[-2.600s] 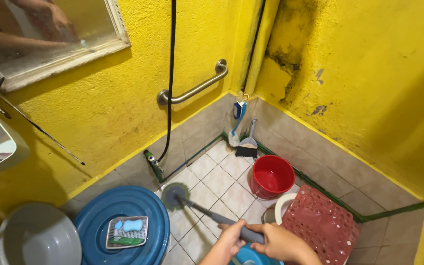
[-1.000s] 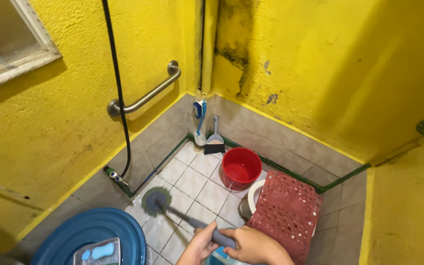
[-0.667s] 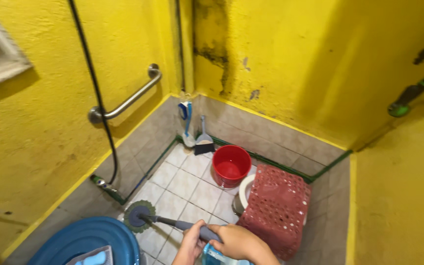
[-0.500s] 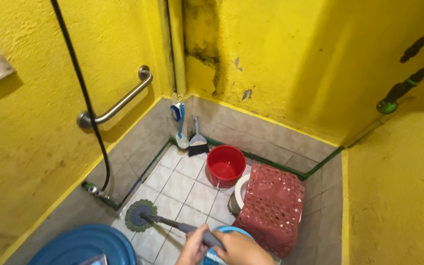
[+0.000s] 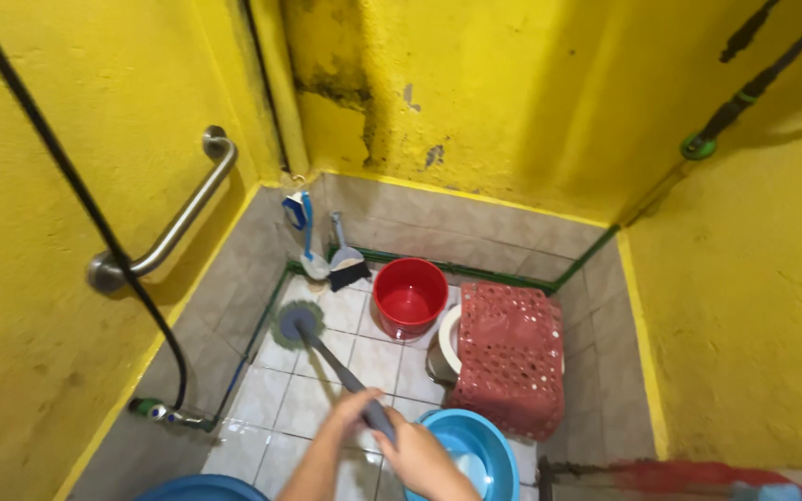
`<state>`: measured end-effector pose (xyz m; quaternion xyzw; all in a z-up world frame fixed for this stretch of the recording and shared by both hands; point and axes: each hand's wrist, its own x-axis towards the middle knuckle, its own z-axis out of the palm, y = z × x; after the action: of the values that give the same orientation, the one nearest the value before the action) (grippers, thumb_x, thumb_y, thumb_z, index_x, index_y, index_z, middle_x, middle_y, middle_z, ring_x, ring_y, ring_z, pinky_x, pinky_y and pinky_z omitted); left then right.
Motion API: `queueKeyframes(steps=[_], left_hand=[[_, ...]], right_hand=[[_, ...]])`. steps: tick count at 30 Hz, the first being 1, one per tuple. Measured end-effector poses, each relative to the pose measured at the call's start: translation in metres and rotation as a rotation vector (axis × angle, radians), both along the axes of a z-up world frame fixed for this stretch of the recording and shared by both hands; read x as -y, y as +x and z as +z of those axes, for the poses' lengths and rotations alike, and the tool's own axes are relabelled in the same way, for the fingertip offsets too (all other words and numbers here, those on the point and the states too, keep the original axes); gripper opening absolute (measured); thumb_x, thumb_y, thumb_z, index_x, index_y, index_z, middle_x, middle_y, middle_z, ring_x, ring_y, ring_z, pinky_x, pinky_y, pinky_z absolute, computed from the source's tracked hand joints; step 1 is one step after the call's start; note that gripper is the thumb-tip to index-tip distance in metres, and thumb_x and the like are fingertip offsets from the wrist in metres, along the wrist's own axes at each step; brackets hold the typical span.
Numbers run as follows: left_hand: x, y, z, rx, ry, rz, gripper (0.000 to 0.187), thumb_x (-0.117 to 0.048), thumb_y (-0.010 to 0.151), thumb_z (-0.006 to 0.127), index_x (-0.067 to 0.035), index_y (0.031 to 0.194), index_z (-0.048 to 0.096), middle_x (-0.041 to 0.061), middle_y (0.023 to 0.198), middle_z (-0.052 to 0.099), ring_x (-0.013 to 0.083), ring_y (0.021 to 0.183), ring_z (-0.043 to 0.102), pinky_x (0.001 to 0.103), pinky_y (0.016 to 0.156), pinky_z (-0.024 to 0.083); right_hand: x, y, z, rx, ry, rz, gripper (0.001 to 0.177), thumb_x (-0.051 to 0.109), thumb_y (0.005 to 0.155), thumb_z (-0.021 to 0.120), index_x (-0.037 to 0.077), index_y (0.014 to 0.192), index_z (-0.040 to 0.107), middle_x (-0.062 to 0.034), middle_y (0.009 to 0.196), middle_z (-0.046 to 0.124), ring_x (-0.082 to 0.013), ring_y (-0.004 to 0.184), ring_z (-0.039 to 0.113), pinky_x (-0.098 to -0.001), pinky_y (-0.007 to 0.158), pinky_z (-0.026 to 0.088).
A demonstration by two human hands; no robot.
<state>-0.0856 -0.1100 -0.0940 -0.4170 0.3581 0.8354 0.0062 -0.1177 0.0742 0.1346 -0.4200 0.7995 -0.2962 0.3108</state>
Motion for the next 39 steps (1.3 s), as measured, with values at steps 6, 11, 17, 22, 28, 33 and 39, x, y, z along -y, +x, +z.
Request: queueKeyframes(steps=[6,11,17,22,28,33,39], left_hand=[[0.046,0.005,-0.002,0.180,-0.180,0.175,0.042,-0.024,0.088,0.077,0.008,0.109,0.060,0.019,0.089,0.071,0.0298,0.068,0.073,0.044,0.058,0.065],[-0.002,0.015,-0.001,0.200,-0.228,0.186,0.072,-0.017,0.088,0.072,-0.002,0.143,0.029,0.023,0.110,0.065,0.0322,0.081,0.072,0.048,0.061,0.064],[-0.070,0.027,-0.006,0.220,-0.144,0.219,0.083,-0.023,0.089,0.071,-0.004,0.150,0.018,0.025,0.110,0.062,0.0335,0.080,0.069,0.051,0.061,0.062],[-0.117,0.034,-0.005,0.139,-0.005,0.445,0.063,-0.031,0.089,0.070,-0.002,0.135,0.039,0.020,0.104,0.059,0.0283,0.075,0.065,0.046,0.059,0.059],[-0.173,0.028,0.004,-0.034,0.058,0.521,0.039,-0.033,0.089,0.071,0.000,0.105,0.061,0.013,0.084,0.065,0.0258,0.070,0.066,0.041,0.059,0.060],[-0.218,0.017,0.004,-0.101,0.142,0.589,0.039,-0.034,0.089,0.071,0.001,0.106,0.063,0.011,0.086,0.066,0.0238,0.071,0.067,0.039,0.061,0.062],[-0.213,0.019,0.020,0.046,0.141,0.672,0.037,-0.030,0.089,0.072,0.001,0.107,0.062,0.015,0.094,0.070,0.0272,0.079,0.072,0.040,0.068,0.064]], right_hand=[[0.046,0.014,-0.010,-0.046,-0.028,-0.073,0.041,0.033,0.092,0.064,0.014,0.128,0.061,-0.0234,0.087,0.072,-0.0452,0.084,0.069,-0.0533,0.075,0.054],[0.012,0.007,-0.031,-0.217,-0.001,0.112,0.042,0.029,0.086,0.067,0.014,0.125,0.065,-0.0207,0.082,0.072,-0.0423,0.077,0.070,-0.0529,0.070,0.055],[-0.049,0.005,-0.039,-0.236,0.039,0.187,0.055,0.029,0.083,0.072,0.013,0.134,0.060,-0.0222,0.080,0.071,-0.0419,0.074,0.070,-0.0518,0.070,0.057],[-0.088,0.005,0.010,-0.269,0.034,0.312,0.044,0.031,0.087,0.070,0.013,0.126,0.065,-0.0201,0.081,0.071,-0.0414,0.078,0.069,-0.0515,0.072,0.054],[-0.133,-0.026,0.053,-0.140,-0.005,0.338,0.048,0.032,0.083,0.073,0.013,0.127,0.070,-0.0208,0.087,0.072,-0.0408,0.081,0.070,-0.0485,0.073,0.055],[-0.167,-0.053,0.064,-0.043,-0.047,0.413,0.051,0.032,0.083,0.076,0.010,0.129,0.070,-0.0161,0.080,0.073,-0.0287,0.069,0.071,-0.0422,0.067,0.056],[-0.151,-0.065,0.101,0.170,0.289,0.371,0.049,0.031,0.086,0.072,0.015,0.133,0.069,-0.0114,0.062,0.064,-0.0183,0.048,0.058,-0.0389,0.054,0.053]])
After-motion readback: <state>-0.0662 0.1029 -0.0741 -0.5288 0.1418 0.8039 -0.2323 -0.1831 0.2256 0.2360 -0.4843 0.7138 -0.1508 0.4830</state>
